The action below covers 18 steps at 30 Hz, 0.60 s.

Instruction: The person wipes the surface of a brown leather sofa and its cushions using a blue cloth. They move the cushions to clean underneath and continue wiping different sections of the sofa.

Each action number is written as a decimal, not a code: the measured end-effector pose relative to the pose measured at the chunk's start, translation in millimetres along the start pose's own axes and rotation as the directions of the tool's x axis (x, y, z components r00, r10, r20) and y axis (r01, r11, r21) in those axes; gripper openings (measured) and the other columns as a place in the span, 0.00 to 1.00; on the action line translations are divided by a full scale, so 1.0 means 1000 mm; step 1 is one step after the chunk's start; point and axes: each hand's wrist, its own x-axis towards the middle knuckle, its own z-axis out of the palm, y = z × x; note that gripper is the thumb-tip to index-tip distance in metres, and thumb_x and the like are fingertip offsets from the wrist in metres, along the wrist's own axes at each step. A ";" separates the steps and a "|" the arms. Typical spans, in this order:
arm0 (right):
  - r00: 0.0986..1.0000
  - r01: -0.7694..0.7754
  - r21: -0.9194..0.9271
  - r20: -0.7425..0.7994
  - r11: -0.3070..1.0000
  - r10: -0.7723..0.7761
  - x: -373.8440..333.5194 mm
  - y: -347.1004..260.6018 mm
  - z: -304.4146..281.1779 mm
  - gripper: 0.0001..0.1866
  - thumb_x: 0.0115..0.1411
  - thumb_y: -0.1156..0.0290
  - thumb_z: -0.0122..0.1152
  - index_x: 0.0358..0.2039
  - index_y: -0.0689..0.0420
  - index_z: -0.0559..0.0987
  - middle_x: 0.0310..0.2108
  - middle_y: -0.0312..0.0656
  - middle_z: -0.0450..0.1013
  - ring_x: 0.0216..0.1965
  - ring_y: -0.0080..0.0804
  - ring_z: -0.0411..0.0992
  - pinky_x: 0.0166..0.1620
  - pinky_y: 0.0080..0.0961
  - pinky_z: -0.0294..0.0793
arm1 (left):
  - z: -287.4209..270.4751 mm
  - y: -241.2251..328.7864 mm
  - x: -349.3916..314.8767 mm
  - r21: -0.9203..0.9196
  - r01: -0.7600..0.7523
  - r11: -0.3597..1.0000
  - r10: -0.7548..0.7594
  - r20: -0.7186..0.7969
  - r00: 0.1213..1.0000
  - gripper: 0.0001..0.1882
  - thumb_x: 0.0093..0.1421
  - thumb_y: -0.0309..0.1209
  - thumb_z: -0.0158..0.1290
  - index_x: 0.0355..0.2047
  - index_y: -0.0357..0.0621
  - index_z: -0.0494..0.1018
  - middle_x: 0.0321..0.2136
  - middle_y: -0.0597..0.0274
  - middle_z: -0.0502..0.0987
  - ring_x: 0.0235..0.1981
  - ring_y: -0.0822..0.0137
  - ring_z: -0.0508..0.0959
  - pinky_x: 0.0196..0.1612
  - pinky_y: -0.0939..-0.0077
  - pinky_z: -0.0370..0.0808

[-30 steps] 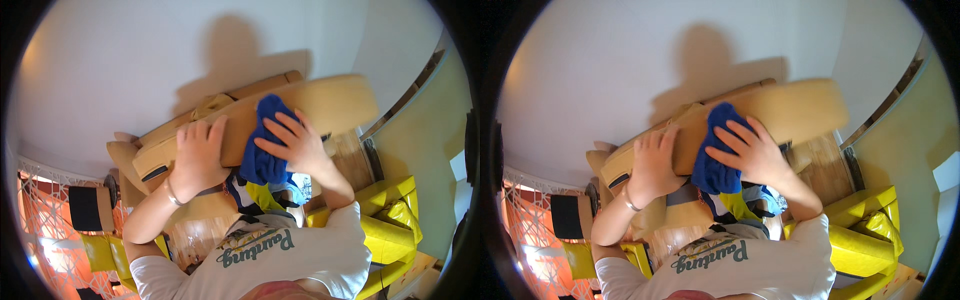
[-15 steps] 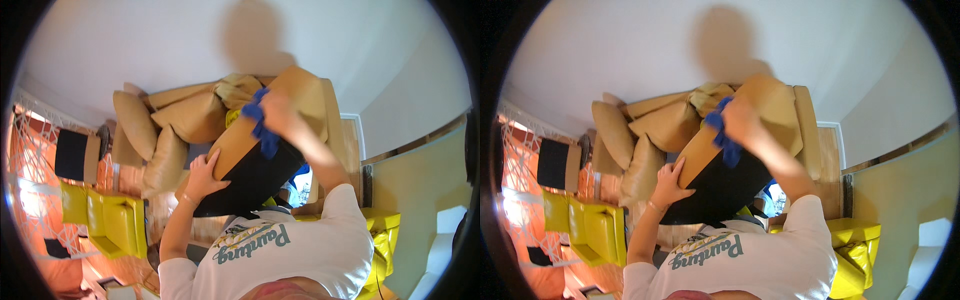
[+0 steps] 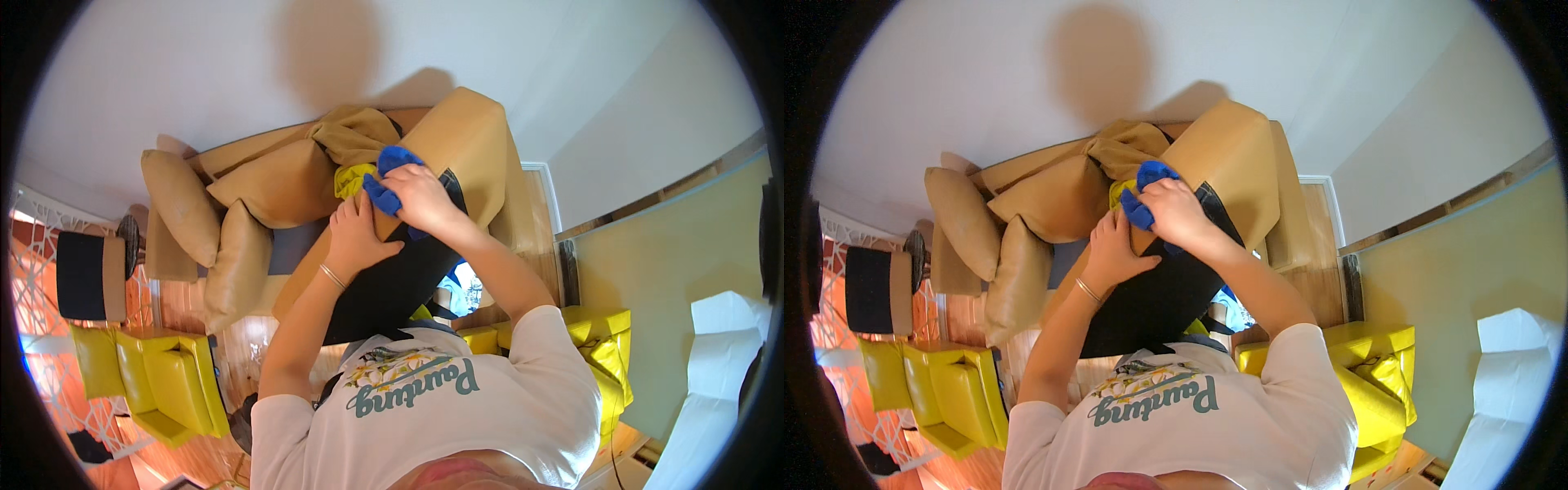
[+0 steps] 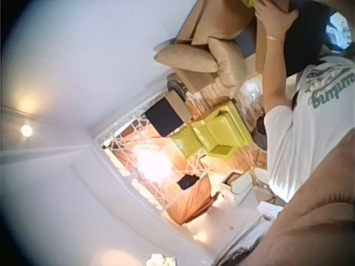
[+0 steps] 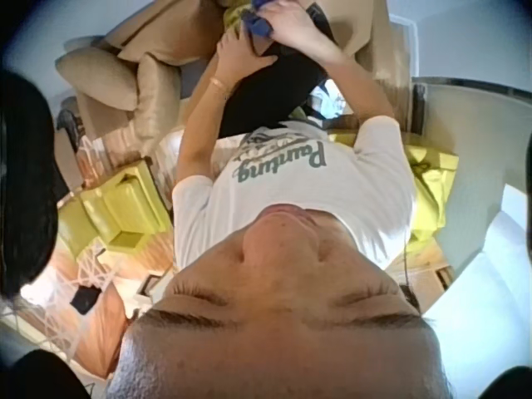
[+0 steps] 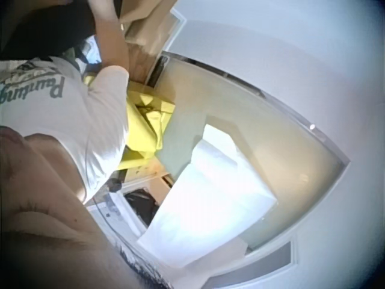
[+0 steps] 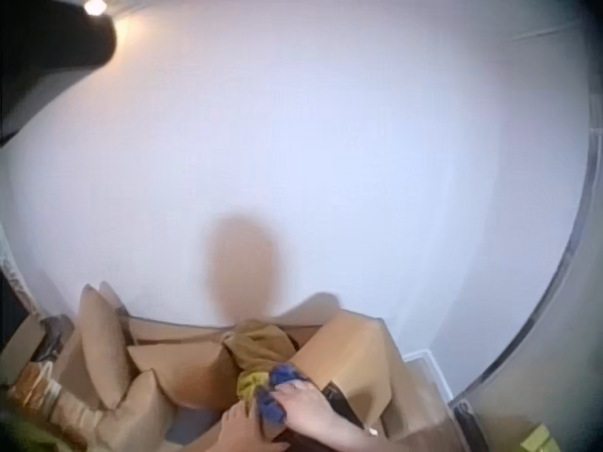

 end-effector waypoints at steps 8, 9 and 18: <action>0.901 -0.392 -0.277 -0.310 0.877 0.305 0.040 0.092 -0.066 0.18 0.41 0.68 0.74 0.36 0.56 0.83 0.41 0.45 0.78 0.46 0.46 0.75 0.51 0.40 0.75 | -0.001 -0.006 -0.035 0.071 -0.030 0.997 0.031 -0.014 0.999 0.62 0.40 0.52 0.69 0.69 0.37 0.51 0.58 0.36 0.62 0.60 0.39 0.64 0.64 0.48 0.59; 0.869 -0.448 -0.299 -0.365 0.843 0.333 0.043 0.095 -0.078 0.19 0.41 0.68 0.75 0.37 0.55 0.84 0.41 0.44 0.78 0.46 0.46 0.75 0.49 0.41 0.76 | -0.004 -0.012 -0.038 0.051 -0.047 0.998 0.048 -0.012 0.999 0.61 0.40 0.52 0.69 0.69 0.37 0.52 0.59 0.36 0.62 0.60 0.40 0.64 0.64 0.49 0.59; 0.805 -0.579 -0.155 -0.267 0.801 0.530 0.078 0.021 -0.072 0.21 0.56 0.52 0.57 0.45 0.50 0.81 0.40 0.51 0.78 0.44 0.54 0.76 0.47 0.47 0.76 | -0.042 -0.083 -0.073 -0.096 0.006 0.995 -0.012 -0.064 0.998 0.62 0.39 0.52 0.71 0.69 0.36 0.53 0.63 0.31 0.59 0.62 0.35 0.63 0.65 0.51 0.62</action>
